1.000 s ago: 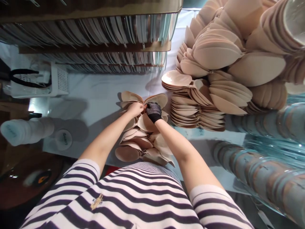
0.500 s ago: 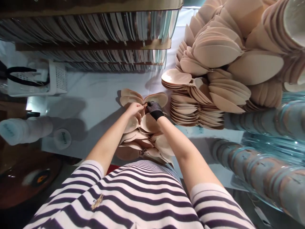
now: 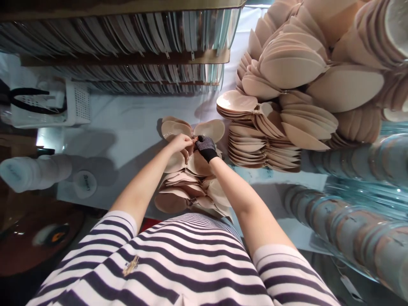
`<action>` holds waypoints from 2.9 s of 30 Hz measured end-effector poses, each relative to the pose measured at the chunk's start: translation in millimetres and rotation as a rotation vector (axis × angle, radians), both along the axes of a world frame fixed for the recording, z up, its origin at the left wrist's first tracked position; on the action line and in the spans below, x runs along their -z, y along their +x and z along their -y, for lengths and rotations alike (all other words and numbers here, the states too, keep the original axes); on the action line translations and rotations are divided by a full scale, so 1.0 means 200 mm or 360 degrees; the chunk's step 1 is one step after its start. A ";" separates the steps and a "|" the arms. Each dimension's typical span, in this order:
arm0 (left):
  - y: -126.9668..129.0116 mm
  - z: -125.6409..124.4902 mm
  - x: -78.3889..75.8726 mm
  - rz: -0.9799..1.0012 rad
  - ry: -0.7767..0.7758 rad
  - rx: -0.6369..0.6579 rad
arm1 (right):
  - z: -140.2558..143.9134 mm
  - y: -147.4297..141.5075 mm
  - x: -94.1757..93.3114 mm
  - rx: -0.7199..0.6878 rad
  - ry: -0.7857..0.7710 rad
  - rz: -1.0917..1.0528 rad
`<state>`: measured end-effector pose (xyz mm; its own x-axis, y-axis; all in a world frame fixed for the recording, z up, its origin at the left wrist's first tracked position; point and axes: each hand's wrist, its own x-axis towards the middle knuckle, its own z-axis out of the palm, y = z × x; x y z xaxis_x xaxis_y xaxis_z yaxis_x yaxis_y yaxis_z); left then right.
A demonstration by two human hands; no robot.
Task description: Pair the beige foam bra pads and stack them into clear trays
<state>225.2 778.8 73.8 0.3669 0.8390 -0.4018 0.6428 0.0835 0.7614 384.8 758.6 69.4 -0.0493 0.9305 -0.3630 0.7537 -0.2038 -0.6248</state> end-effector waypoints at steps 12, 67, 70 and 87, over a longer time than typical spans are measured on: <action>0.00 0.06 -0.11 -0.0390 0.0088 0.0020 | -0.04 0.04 -0.25 -0.0700 -0.0004 0.0568; -0.02 -0.11 -0.08 -0.0747 0.0876 0.0249 | -0.30 0.00 -0.24 -0.1158 0.0544 0.1296; 0.00 -0.11 -0.06 -0.0845 0.1034 0.0323 | -0.28 0.01 -0.23 -0.1159 0.0628 0.1297; 0.04 -0.07 -0.10 -0.0841 0.0896 0.0330 | -0.25 0.00 -0.25 -0.1069 0.0404 0.1187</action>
